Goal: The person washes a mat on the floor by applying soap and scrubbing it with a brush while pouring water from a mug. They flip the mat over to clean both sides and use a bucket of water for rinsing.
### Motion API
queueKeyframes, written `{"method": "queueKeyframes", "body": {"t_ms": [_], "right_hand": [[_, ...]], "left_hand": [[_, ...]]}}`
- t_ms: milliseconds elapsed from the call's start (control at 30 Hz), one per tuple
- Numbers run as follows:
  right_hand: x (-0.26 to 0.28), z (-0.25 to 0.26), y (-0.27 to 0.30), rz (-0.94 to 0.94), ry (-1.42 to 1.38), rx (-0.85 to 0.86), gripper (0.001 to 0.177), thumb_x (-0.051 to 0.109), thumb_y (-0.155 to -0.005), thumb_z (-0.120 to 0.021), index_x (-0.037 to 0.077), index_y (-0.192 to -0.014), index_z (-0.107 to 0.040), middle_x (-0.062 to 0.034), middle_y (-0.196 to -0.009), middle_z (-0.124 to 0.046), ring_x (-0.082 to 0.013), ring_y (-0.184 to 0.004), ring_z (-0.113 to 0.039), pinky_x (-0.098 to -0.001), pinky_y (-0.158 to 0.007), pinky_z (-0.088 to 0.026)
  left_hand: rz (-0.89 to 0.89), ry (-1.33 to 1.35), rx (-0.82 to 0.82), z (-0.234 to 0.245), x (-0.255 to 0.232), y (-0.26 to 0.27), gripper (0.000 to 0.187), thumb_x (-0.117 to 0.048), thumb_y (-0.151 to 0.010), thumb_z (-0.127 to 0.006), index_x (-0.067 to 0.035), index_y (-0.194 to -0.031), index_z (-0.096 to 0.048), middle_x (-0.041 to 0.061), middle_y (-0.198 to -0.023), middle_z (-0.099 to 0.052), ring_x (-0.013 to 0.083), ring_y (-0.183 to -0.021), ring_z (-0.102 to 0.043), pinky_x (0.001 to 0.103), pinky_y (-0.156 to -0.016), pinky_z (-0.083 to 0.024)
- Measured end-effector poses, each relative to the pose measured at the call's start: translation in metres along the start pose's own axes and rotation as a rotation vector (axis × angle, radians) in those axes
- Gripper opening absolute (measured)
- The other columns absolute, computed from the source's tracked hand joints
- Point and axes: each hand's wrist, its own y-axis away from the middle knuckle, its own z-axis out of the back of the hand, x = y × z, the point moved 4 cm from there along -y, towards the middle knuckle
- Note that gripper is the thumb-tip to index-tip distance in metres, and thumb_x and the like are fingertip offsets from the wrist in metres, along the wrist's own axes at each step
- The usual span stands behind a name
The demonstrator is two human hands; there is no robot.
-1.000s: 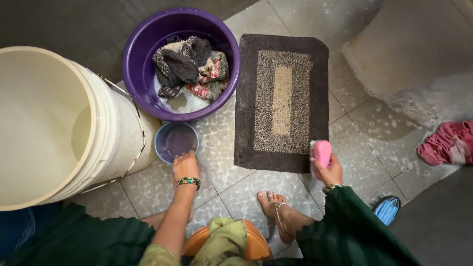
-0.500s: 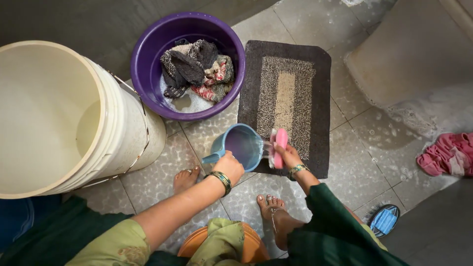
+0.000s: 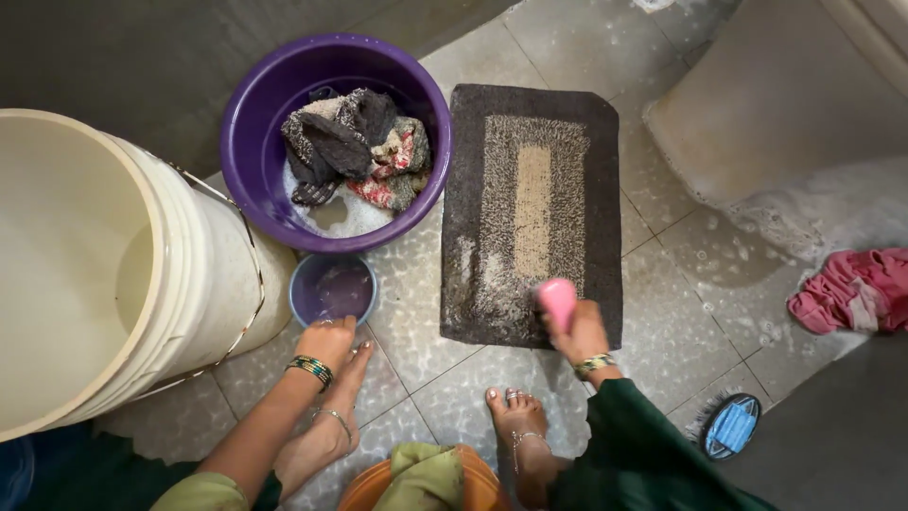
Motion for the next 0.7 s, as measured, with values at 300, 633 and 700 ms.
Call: {"method": "queueKeyframes", "body": {"t_ms": [300, 633, 700], "right_hand": [[-0.093, -0.033, 0.026, -0.138, -0.132, 0.009, 0.101, 0.053, -0.096, -0.062, -0.027, -0.145, -0.022, -0.0544, -0.139, -0.036, -0.0598, -0.138, -0.033, -0.0502, -0.120, -0.026], [-0.138, -0.012, -0.027, -0.289, -0.065, 0.100, 0.105, 0.059, -0.090, -0.063, -0.022, -0.145, -0.024, -0.0453, -0.150, -0.034, -0.0528, -0.145, -0.034, -0.0466, -0.122, -0.029], [-0.124, -0.009, 0.000, -0.366, -0.042, 0.117, 0.099, 0.057, -0.088, -0.061, -0.018, -0.146, -0.030, -0.0417, -0.148, -0.040, -0.0509, -0.141, -0.041, -0.0476, -0.122, -0.033]], "left_hand": [[-0.327, -0.032, -0.262, 0.009, -0.138, -0.042, 0.078, -0.014, -0.093, -0.051, -0.004, -0.164, -0.021, 0.027, -0.163, -0.030, 0.0401, -0.152, -0.027, 0.053, -0.127, -0.020], [-0.211, 0.203, 0.126, -0.030, -0.223, -0.143, 0.075, -0.045, -0.102, -0.047, -0.036, -0.164, -0.005, 0.010, -0.172, 0.010, 0.0318, -0.158, 0.007, 0.061, -0.122, 0.002], [-0.223, 0.197, 0.113, -0.033, -0.218, -0.145, 0.076, -0.048, -0.101, -0.047, -0.035, -0.164, -0.006, 0.011, -0.172, 0.010, 0.0316, -0.158, 0.006, 0.061, -0.122, 0.002]]}}
